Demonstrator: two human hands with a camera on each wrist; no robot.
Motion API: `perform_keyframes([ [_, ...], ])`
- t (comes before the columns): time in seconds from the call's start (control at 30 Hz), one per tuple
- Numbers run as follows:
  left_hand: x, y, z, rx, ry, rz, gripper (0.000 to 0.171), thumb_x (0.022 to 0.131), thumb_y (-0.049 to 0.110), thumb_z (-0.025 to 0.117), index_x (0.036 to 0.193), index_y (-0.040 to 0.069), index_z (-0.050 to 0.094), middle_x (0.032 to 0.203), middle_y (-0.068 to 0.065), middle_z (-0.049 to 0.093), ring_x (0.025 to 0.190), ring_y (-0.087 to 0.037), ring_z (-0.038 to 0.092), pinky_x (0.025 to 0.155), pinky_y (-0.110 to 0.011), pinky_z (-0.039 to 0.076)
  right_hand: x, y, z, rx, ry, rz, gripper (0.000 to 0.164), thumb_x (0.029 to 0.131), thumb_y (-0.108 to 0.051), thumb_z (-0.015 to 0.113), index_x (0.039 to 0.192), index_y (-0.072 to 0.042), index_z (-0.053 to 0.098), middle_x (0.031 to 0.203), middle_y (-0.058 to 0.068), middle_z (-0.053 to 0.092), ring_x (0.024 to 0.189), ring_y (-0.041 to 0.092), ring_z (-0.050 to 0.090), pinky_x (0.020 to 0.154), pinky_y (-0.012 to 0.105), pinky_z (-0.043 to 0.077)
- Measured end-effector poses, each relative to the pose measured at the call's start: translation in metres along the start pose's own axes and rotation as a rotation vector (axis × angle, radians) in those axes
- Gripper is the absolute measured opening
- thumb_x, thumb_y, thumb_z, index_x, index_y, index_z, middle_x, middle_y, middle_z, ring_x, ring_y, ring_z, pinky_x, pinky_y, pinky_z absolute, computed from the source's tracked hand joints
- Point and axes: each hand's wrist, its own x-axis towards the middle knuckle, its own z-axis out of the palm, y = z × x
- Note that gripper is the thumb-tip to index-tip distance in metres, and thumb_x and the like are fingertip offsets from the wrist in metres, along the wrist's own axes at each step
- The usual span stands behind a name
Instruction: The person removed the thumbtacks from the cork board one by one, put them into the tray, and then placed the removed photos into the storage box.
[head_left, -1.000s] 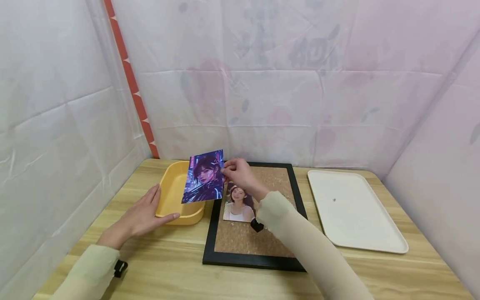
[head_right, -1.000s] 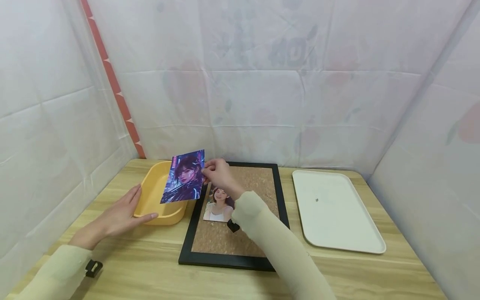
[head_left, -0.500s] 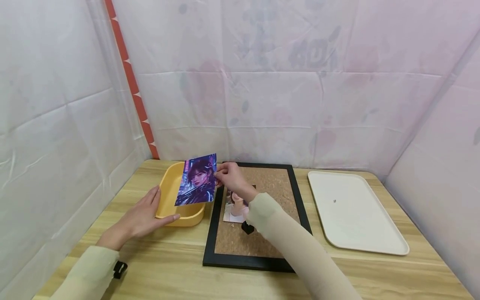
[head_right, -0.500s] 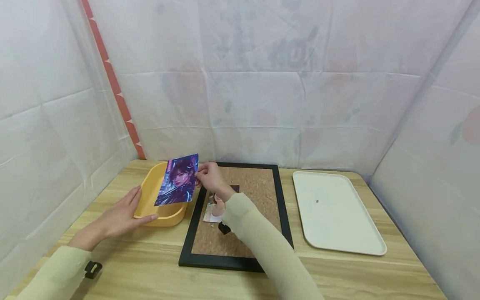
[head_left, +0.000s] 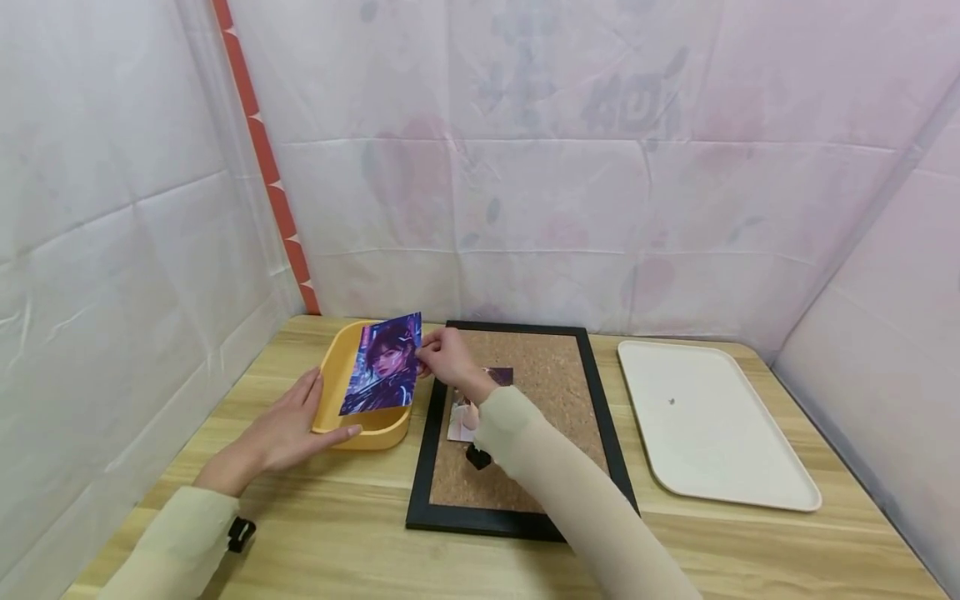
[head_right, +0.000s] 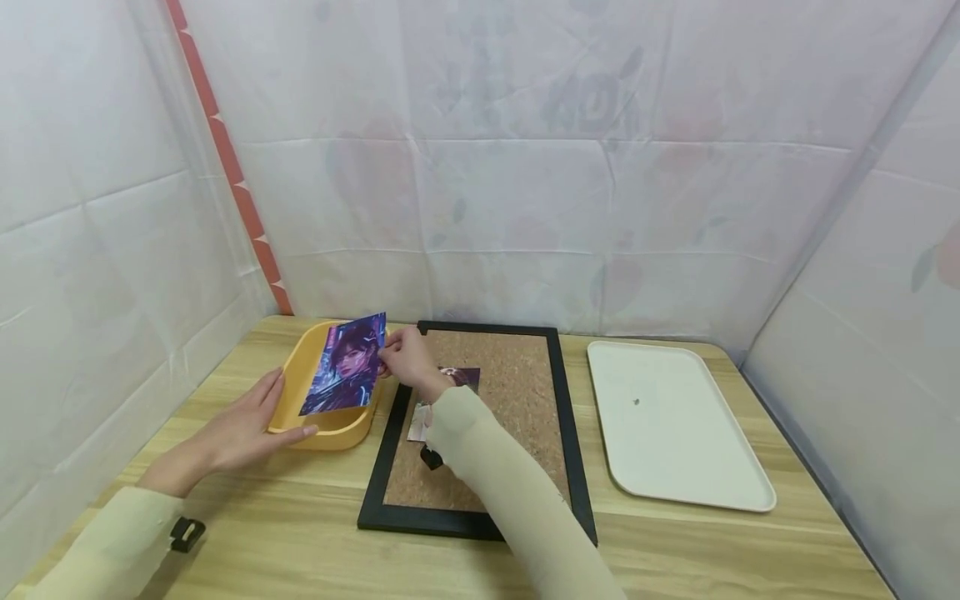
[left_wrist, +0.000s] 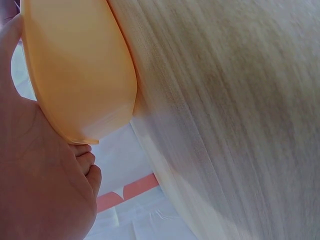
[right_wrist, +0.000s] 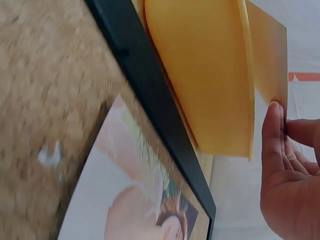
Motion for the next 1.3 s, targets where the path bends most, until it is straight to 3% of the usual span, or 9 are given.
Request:
perform_keyframes([
  [0.17, 0.001, 0.000, -0.002, -0.013, 0.006, 0.008, 0.126, 0.086, 0.083, 0.051, 0.159, -0.011, 0.008, 0.167, -0.031, 0.006, 0.150, -0.054, 0.016, 0.114, -0.069, 0.027, 0.005, -0.003, 0.012, -0.045, 0.019, 0.031, 0.010, 0.101, 0.000, 0.061, 0.101, 0.008, 0.066, 0.076, 0.014, 0.073, 0.059, 0.018, 0.068, 0.078, 0.053, 0.060],
  [0.27, 0.000, -0.001, -0.001, -0.011, 0.012, 0.024, 0.125, 0.087, 0.082, 0.052, 0.159, -0.011, 0.010, 0.167, -0.031, 0.007, 0.150, -0.054, 0.017, 0.114, -0.068, 0.028, 0.007, -0.004, 0.021, -0.090, 0.045, 0.045, 0.008, 0.099, 0.000, 0.063, 0.098, 0.007, 0.067, 0.076, 0.012, 0.074, 0.055, 0.013, 0.067, 0.072, 0.045, 0.062],
  [0.47, -0.001, -0.001, 0.000, -0.006, 0.013, 0.028, 0.124, 0.087, 0.082, 0.051, 0.159, -0.011, 0.012, 0.167, -0.031, 0.009, 0.149, -0.054, 0.020, 0.113, -0.069, 0.030, 0.005, -0.008, 0.035, -0.136, 0.069, 0.077, 0.006, 0.098, 0.001, 0.064, 0.098, 0.006, 0.068, 0.074, 0.010, 0.073, 0.059, 0.019, 0.072, 0.060, 0.030, 0.061],
  [0.77, -0.001, -0.001, 0.001, 0.004, 0.027, 0.025, 0.124, 0.087, 0.083, 0.051, 0.159, -0.011, 0.012, 0.167, -0.030, 0.009, 0.150, -0.053, 0.019, 0.113, -0.068, 0.031, 0.004, -0.008, 0.042, -0.173, 0.111, 0.078, 0.008, 0.096, -0.001, 0.067, 0.090, 0.003, 0.071, 0.068, 0.005, 0.070, 0.055, 0.013, 0.070, 0.053, 0.023, 0.055],
  [1.17, -0.001, -0.003, 0.003, 0.002, 0.025, 0.023, 0.125, 0.087, 0.083, 0.051, 0.158, -0.013, 0.012, 0.166, -0.031, 0.009, 0.149, -0.054, 0.019, 0.114, -0.067, 0.030, 0.006, -0.006, 0.046, -0.355, 0.157, 0.077, 0.021, 0.094, -0.007, 0.073, 0.073, -0.005, 0.070, 0.063, 0.000, 0.065, 0.053, 0.009, 0.063, 0.047, 0.020, 0.045],
  [1.3, -0.001, -0.003, 0.001, -0.001, 0.026, 0.025, 0.125, 0.087, 0.083, 0.051, 0.158, -0.012, 0.013, 0.167, -0.031, 0.009, 0.149, -0.054, 0.019, 0.114, -0.067, 0.030, 0.007, -0.005, 0.047, -0.359, 0.172, 0.054, 0.022, 0.094, -0.007, 0.073, 0.072, -0.005, 0.071, 0.063, -0.001, 0.065, 0.052, 0.007, 0.062, 0.047, 0.019, 0.045],
])
